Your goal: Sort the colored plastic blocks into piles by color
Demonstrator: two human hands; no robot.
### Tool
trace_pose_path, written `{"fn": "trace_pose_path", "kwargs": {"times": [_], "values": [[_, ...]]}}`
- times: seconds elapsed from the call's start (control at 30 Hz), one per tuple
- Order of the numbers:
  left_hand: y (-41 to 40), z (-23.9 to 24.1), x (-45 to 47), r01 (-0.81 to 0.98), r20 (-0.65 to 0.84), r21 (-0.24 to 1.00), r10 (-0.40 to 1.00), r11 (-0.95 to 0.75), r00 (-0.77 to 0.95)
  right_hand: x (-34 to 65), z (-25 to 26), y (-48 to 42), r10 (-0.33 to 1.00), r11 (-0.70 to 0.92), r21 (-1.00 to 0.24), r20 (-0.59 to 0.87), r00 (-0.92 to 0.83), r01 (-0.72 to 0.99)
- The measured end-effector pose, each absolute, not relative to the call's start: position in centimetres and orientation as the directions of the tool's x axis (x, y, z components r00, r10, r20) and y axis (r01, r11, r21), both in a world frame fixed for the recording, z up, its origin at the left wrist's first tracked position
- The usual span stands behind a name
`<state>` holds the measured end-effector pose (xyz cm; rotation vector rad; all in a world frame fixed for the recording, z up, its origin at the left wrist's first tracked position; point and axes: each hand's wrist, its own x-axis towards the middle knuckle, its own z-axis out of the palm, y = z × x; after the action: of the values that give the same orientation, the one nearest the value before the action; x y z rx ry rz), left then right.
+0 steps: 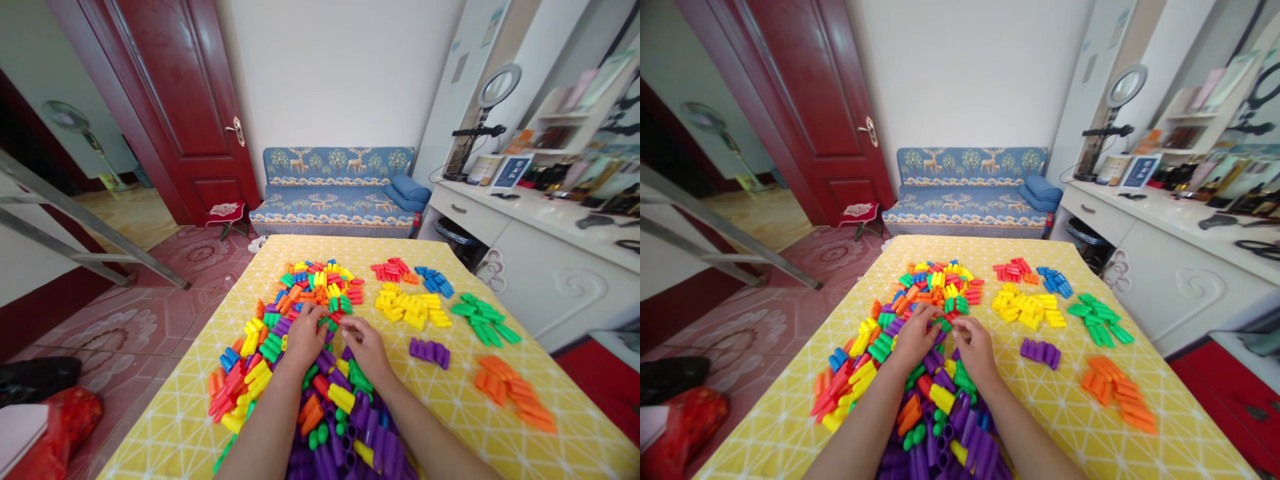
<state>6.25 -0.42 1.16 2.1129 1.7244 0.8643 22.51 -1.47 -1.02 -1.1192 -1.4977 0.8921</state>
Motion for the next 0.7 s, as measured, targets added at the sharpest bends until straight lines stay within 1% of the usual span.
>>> {"fn": "trace_pose_path", "kwargs": {"times": [0.13, 0.27, 0.37, 0.53, 0.7], "values": [[-0.4, 0.9, 6.3, 0.806, 0.263, 0.542, 0.959, -0.236, 0.104, 22.9, -2.3, -1.0, 0.963, 0.267, -0.949, 0.27, -0.007, 0.168], [-0.3, 0.6, 6.2, 0.81, 0.257, 0.532, 0.959, -0.245, 0.121, 23.3, -2.6, -0.8, 0.962, 0.27, -0.946, 0.273, -0.004, 0.179], [-0.1, 0.5, 6.2, 0.78, 0.275, 0.567, 0.953, -0.266, 0.125, 23.3, -2.5, -1.0, 0.956, 0.291, -0.935, 0.29, -0.033, 0.202], [0.5, 0.0, 6.2, 0.716, 0.316, 0.652, 0.948, -0.249, 0.043, 23.3, -2.1, -1.2, 0.953, 0.302, -0.929, 0.3, -0.042, 0.215], [0.4, 0.1, 6.1, 0.696, 0.333, 0.658, 0.94, -0.286, 0.072, 23.5, -1.9, -1.2, 0.952, 0.306, -0.926, 0.302, -0.051, 0.22]]}}
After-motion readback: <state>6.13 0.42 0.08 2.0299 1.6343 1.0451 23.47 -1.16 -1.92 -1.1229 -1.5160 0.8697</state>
